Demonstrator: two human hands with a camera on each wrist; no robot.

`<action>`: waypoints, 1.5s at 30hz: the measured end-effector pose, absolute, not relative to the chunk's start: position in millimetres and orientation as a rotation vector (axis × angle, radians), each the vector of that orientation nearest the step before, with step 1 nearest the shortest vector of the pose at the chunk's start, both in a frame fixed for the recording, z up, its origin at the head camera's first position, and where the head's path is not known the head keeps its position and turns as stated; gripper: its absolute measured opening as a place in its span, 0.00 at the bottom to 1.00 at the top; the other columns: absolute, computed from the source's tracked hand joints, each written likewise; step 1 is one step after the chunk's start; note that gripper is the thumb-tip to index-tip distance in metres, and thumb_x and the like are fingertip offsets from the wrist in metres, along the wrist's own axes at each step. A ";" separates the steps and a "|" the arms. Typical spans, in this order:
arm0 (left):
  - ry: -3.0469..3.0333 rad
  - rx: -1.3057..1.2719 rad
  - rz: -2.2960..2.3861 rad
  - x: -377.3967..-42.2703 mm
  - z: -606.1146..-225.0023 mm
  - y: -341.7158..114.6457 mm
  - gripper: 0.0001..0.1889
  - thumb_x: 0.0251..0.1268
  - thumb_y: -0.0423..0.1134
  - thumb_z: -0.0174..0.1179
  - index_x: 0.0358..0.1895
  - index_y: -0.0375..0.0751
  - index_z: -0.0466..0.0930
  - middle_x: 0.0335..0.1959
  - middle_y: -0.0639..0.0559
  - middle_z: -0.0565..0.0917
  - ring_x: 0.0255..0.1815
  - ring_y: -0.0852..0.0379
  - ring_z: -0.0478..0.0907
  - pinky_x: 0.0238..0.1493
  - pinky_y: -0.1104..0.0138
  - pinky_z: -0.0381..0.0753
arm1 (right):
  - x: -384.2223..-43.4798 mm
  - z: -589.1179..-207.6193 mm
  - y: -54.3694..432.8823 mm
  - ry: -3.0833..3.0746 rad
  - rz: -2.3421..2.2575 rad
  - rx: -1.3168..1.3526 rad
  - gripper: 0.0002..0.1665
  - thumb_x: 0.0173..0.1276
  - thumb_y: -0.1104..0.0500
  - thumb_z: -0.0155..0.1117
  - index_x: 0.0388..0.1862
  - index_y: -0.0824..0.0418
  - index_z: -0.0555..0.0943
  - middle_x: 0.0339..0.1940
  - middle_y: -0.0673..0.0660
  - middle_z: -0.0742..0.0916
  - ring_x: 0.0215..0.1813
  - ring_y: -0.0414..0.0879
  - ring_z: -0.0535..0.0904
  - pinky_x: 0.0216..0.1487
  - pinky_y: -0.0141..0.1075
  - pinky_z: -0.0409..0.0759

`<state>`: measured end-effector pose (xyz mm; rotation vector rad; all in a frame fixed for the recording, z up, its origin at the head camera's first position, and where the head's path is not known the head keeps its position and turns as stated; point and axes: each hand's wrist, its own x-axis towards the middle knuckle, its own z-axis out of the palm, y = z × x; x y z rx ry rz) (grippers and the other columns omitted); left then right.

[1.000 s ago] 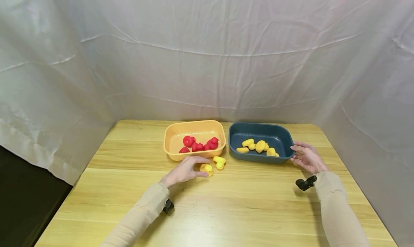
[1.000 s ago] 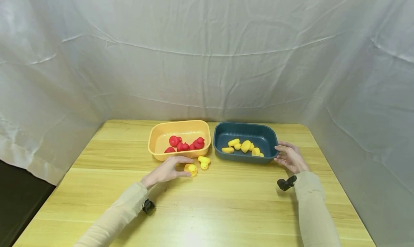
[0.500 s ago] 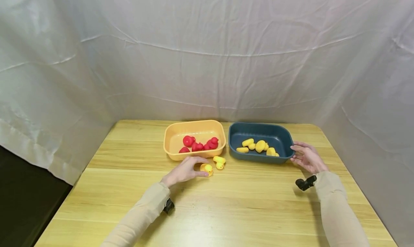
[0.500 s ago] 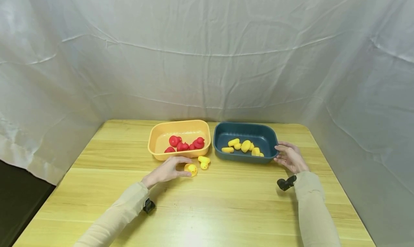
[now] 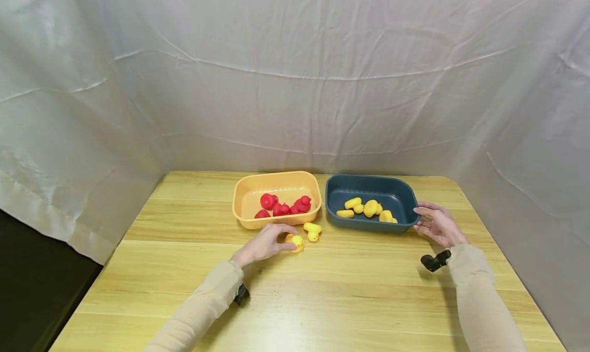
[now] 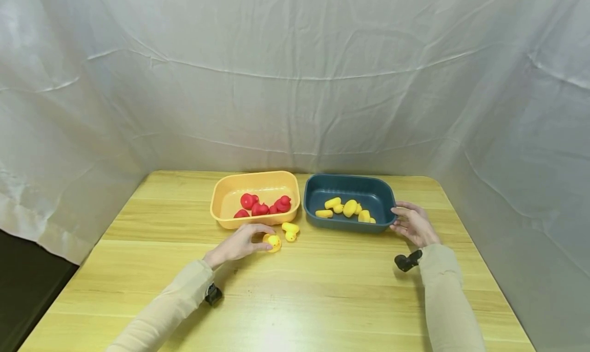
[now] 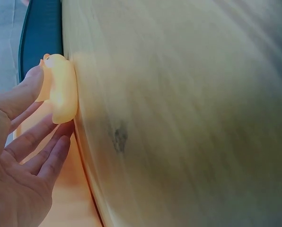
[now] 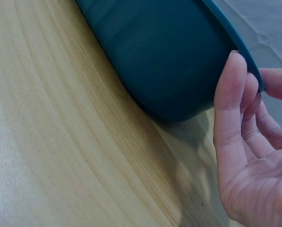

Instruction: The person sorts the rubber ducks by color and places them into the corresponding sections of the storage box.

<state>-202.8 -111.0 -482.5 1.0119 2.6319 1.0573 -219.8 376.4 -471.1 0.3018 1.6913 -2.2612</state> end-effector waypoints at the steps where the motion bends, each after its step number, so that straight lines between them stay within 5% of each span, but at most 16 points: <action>1: 2.634 1.010 1.062 -202.6 -482.4 -110.7 0.16 0.66 0.39 0.68 0.54 0.37 0.84 0.55 0.45 0.87 0.60 0.49 0.82 0.66 0.54 0.80 | -219.8 -471.1 376.4 1.692 -2.260 0.303 0.08 0.77 0.63 0.56 0.48 0.50 0.77 0.36 0.47 0.82 0.30 0.41 0.81 0.36 0.32 0.88; 17: 2.603 1.090 1.153 -203.9 -483.9 -108.5 0.13 0.73 0.41 0.60 0.54 0.40 0.82 0.53 0.47 0.87 0.55 0.52 0.83 0.62 0.55 0.83 | -220.5 -471.6 376.5 1.694 -2.260 0.307 0.09 0.77 0.63 0.56 0.47 0.50 0.79 0.34 0.47 0.83 0.29 0.41 0.82 0.35 0.32 0.88; 45: 2.625 1.041 1.437 -220.8 -440.9 -81.8 0.12 0.71 0.40 0.63 0.53 0.39 0.83 0.47 0.49 0.88 0.49 0.57 0.85 0.57 0.64 0.85 | -219.6 -472.2 376.2 1.672 -2.278 0.290 0.09 0.77 0.63 0.56 0.48 0.50 0.78 0.35 0.47 0.83 0.29 0.41 0.82 0.36 0.32 0.88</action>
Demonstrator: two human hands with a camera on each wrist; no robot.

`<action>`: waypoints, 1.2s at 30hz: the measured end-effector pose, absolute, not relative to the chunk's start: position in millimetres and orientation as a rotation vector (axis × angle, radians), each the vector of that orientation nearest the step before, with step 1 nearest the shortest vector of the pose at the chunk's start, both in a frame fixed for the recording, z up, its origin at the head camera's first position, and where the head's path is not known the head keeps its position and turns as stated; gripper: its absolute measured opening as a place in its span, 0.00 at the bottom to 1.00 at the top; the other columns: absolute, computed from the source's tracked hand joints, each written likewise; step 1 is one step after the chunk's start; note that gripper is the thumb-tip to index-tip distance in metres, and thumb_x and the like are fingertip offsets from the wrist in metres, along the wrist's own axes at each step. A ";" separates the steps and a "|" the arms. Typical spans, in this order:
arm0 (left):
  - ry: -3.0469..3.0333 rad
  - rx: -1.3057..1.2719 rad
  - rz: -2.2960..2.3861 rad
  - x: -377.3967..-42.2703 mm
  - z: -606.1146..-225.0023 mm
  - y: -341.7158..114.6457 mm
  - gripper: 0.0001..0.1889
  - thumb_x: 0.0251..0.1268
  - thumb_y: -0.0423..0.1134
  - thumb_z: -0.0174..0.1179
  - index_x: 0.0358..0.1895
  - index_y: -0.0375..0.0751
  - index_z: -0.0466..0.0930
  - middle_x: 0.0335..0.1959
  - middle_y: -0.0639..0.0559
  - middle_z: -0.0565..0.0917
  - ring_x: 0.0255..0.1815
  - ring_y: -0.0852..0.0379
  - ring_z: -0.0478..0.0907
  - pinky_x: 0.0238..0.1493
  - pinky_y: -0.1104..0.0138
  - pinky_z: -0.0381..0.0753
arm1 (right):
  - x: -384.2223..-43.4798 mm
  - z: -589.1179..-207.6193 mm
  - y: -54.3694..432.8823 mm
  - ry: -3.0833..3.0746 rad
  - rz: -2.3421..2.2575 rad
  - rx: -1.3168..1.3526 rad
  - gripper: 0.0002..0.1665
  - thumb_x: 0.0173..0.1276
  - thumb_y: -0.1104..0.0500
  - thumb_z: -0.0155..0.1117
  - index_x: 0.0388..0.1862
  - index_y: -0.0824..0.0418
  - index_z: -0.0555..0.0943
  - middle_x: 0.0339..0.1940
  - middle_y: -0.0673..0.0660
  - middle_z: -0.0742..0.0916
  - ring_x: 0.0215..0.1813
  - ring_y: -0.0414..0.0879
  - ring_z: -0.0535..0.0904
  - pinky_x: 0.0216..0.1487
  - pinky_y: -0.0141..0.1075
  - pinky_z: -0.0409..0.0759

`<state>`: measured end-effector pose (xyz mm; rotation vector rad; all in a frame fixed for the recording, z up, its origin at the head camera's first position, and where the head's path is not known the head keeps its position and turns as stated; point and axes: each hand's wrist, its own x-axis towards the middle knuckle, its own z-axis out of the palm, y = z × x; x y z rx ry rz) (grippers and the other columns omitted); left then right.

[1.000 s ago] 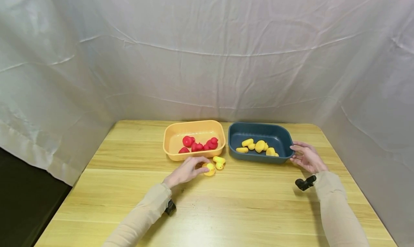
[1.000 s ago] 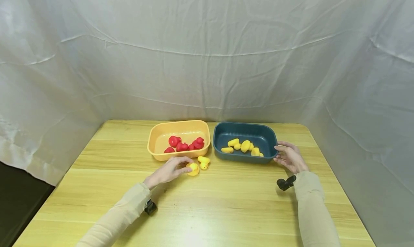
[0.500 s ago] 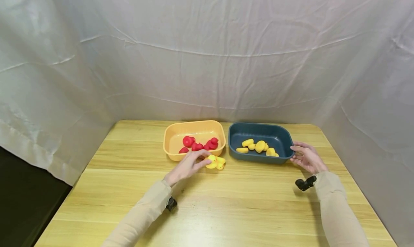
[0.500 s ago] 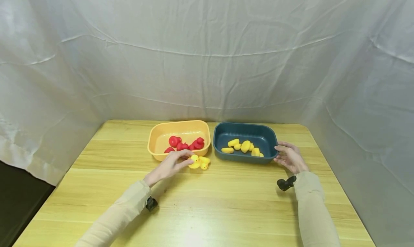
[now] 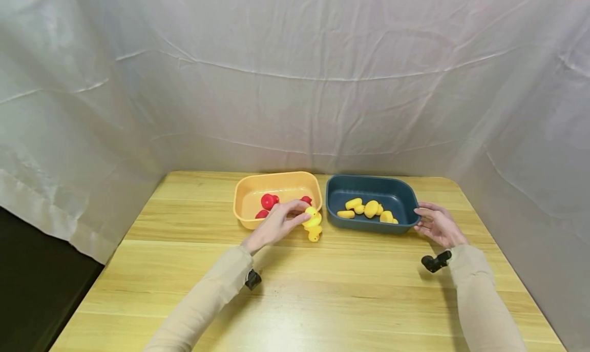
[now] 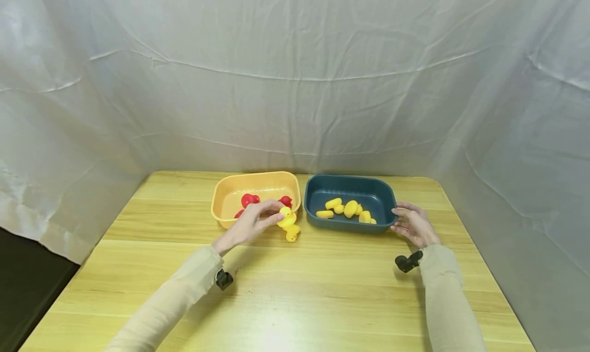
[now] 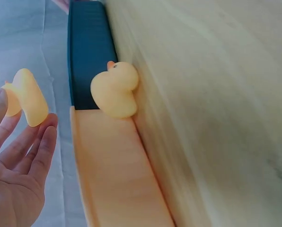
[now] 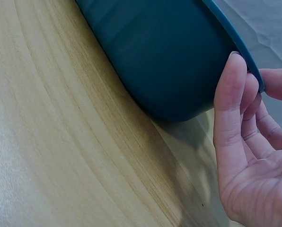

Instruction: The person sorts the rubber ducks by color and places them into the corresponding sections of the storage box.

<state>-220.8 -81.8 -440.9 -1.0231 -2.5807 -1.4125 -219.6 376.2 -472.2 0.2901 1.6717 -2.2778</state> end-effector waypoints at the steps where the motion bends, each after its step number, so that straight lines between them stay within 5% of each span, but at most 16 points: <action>1: -2.579 -1.021 -1.426 -221.8 -439.0 -79.8 0.13 0.71 0.40 0.63 0.53 0.39 0.83 0.47 0.49 0.88 0.49 0.56 0.85 0.57 0.64 0.86 | -219.5 -472.1 376.1 1.670 -2.280 0.290 0.09 0.77 0.63 0.56 0.48 0.50 0.78 0.35 0.47 0.83 0.29 0.41 0.82 0.36 0.32 0.88; 16: -2.600 -0.939 -1.487 -247.4 -418.2 -55.8 0.14 0.71 0.42 0.63 0.53 0.40 0.83 0.46 0.47 0.88 0.44 0.54 0.83 0.54 0.61 0.86 | -219.2 -470.6 375.3 1.665 -2.280 0.290 0.08 0.77 0.63 0.56 0.48 0.50 0.77 0.35 0.47 0.83 0.29 0.41 0.82 0.36 0.32 0.88; 36: -2.687 -0.808 -1.515 -273.3 -412.9 -23.6 0.17 0.73 0.47 0.61 0.56 0.40 0.80 0.54 0.45 0.85 0.55 0.49 0.83 0.63 0.60 0.83 | -218.7 -470.9 375.7 1.646 -2.284 0.296 0.08 0.78 0.63 0.56 0.50 0.51 0.76 0.35 0.47 0.84 0.29 0.41 0.82 0.36 0.32 0.88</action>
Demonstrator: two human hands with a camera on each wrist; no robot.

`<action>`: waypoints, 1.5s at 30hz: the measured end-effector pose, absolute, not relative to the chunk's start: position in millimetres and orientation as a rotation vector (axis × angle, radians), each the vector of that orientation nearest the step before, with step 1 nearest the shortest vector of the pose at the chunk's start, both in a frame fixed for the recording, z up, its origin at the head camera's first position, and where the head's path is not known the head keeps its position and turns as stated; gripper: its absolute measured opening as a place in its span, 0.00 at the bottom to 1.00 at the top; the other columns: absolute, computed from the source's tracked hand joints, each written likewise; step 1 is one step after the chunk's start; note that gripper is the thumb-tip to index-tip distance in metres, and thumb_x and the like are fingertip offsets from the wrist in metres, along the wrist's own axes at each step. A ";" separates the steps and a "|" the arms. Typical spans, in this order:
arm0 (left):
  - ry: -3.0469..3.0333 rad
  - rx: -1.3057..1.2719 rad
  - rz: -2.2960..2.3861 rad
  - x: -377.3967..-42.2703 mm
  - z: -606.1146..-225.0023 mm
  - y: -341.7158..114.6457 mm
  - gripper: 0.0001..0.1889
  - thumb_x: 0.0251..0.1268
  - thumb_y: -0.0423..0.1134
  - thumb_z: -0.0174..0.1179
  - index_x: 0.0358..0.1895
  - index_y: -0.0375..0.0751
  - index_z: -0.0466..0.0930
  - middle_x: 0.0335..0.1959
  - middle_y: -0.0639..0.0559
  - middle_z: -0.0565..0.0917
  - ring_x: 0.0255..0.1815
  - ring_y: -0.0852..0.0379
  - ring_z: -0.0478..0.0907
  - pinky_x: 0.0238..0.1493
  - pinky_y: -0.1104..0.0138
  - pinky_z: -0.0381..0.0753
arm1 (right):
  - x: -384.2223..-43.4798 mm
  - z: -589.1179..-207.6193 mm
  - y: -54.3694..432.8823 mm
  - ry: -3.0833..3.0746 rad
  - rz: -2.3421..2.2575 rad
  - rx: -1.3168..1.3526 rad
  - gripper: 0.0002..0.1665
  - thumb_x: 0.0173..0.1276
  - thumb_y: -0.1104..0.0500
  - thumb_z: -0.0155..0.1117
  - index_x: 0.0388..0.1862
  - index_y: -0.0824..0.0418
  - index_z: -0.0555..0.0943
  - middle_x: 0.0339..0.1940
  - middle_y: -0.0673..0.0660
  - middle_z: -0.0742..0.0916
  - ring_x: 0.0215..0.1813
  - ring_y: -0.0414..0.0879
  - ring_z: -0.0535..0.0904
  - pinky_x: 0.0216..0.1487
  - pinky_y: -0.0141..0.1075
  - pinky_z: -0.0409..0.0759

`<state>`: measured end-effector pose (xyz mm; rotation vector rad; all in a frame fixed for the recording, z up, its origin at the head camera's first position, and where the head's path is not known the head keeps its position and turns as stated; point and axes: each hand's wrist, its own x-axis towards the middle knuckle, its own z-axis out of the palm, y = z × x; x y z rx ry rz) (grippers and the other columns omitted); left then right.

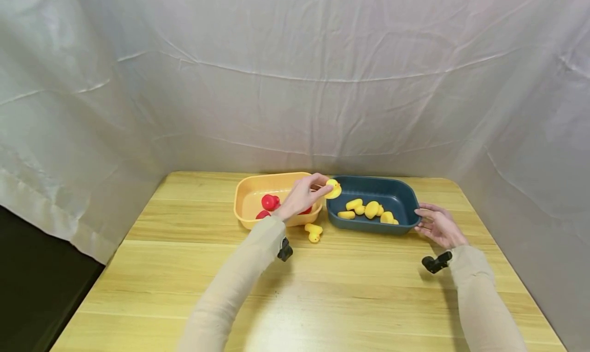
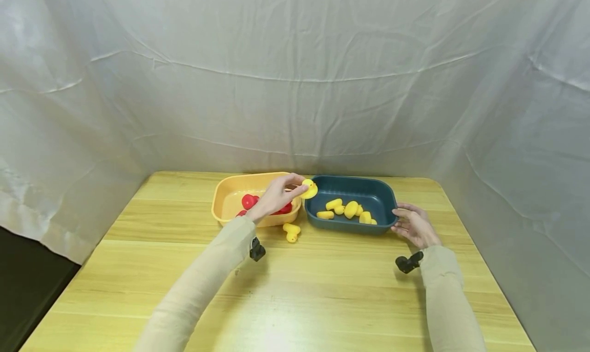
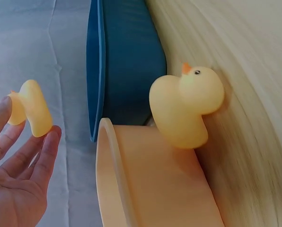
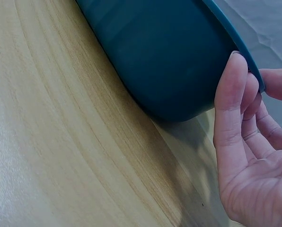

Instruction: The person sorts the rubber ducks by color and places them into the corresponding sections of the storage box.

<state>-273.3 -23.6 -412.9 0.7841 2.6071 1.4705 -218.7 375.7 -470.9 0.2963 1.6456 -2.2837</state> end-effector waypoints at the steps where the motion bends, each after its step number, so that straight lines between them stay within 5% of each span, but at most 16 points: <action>1: 2.609 0.768 1.472 -274.3 -413.0 -21.8 0.17 0.73 0.47 0.61 0.56 0.41 0.80 0.55 0.46 0.85 0.55 0.49 0.83 0.62 0.61 0.83 | -218.6 -470.7 375.8 1.645 -2.283 0.298 0.08 0.78 0.63 0.56 0.49 0.51 0.76 0.35 0.47 0.84 0.29 0.41 0.82 0.36 0.32 0.88; 27: 2.638 0.590 1.557 -290.4 -422.1 13.0 0.18 0.73 0.45 0.61 0.57 0.36 0.81 0.55 0.42 0.86 0.57 0.48 0.83 0.62 0.59 0.84 | -218.0 -470.4 374.5 1.683 -2.262 0.274 0.10 0.78 0.63 0.56 0.53 0.52 0.74 0.34 0.47 0.85 0.30 0.41 0.82 0.36 0.31 0.88; 45: 2.584 0.625 1.540 -282.2 -424.2 -4.8 0.20 0.74 0.46 0.59 0.61 0.37 0.78 0.59 0.43 0.84 0.59 0.46 0.83 0.66 0.59 0.81 | -219.2 -470.3 375.5 1.683 -2.259 0.273 0.09 0.78 0.63 0.56 0.52 0.51 0.74 0.35 0.47 0.84 0.30 0.41 0.82 0.37 0.32 0.88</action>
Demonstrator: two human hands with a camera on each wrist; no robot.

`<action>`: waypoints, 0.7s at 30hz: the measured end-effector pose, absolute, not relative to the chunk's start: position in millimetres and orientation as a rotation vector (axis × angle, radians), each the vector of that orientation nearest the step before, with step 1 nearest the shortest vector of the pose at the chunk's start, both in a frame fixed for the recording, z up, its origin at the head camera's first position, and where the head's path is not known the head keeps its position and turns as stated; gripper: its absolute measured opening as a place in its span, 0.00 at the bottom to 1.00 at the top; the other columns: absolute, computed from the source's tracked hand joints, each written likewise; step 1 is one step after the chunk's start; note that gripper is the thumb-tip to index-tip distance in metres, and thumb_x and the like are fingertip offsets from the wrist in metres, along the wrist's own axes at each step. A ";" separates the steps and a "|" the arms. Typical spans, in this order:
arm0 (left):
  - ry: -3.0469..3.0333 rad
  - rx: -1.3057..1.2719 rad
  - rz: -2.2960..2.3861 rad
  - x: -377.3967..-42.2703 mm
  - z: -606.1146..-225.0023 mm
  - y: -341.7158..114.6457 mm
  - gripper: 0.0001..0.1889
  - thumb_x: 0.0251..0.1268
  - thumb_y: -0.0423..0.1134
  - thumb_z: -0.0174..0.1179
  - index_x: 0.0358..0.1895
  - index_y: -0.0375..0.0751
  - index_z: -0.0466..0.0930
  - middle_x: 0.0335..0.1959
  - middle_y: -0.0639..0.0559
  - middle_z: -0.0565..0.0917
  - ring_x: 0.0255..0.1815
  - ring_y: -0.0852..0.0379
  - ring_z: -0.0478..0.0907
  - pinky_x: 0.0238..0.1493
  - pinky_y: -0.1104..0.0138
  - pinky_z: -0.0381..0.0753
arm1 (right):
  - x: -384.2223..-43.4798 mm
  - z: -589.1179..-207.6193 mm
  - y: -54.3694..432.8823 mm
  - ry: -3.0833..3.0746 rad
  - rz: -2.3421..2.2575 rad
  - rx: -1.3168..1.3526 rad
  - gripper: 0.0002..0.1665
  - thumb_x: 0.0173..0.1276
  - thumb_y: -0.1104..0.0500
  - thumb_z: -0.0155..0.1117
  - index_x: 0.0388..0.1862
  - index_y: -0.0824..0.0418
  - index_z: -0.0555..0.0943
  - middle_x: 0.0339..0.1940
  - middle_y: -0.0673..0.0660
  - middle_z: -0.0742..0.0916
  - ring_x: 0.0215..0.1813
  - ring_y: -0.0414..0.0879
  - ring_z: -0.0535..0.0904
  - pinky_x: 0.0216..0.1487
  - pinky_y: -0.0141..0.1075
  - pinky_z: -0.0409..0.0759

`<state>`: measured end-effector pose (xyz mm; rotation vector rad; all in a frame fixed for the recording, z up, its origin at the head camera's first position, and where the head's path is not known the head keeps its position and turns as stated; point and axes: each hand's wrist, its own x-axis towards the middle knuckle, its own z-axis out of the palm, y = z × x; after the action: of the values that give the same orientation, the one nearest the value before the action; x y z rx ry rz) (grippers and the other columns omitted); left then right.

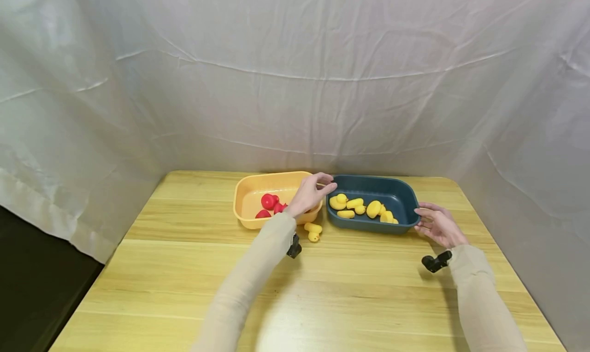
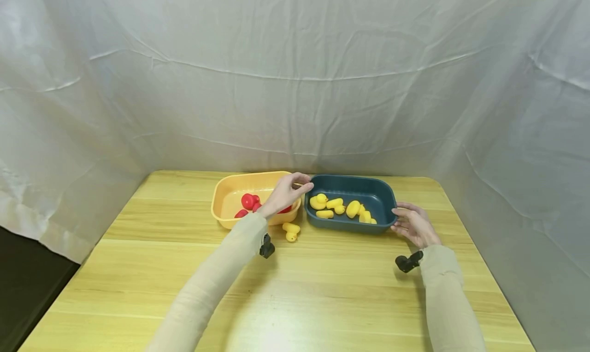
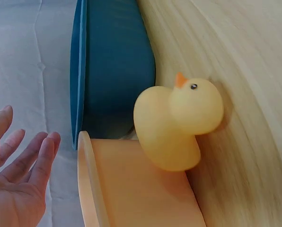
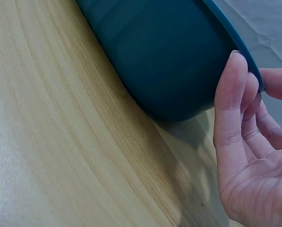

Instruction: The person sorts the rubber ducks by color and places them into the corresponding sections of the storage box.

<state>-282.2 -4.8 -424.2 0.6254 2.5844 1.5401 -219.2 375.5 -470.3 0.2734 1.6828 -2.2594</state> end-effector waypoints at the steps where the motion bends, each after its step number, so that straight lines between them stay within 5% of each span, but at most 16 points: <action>1: 2.585 0.641 1.536 -281.1 -424.9 -6.5 0.20 0.74 0.46 0.59 0.61 0.37 0.78 0.59 0.43 0.84 0.58 0.47 0.83 0.65 0.59 0.82 | -219.1 -470.3 375.5 1.683 -2.260 0.274 0.09 0.78 0.63 0.56 0.52 0.51 0.75 0.35 0.47 0.84 0.30 0.41 0.82 0.37 0.32 0.88; 14: 2.542 0.850 1.474 -248.7 -439.3 -43.8 0.17 0.71 0.40 0.63 0.56 0.32 0.82 0.51 0.42 0.88 0.53 0.50 0.85 0.60 0.62 0.85 | -219.2 -471.3 375.3 1.690 -2.262 0.292 0.08 0.77 0.63 0.57 0.48 0.49 0.77 0.33 0.47 0.85 0.30 0.41 0.82 0.36 0.32 0.88; 21: 2.488 0.974 1.382 -226.1 -452.8 -67.5 0.19 0.71 0.40 0.64 0.60 0.36 0.81 0.59 0.39 0.85 0.61 0.50 0.82 0.67 0.58 0.80 | -218.0 -471.0 374.2 1.685 -2.260 0.287 0.09 0.77 0.63 0.58 0.49 0.50 0.77 0.33 0.47 0.85 0.30 0.41 0.82 0.36 0.32 0.88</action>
<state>-226.1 -67.5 -452.8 0.9739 2.4877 1.3822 -218.0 374.2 -471.0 0.2872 1.6851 -2.2599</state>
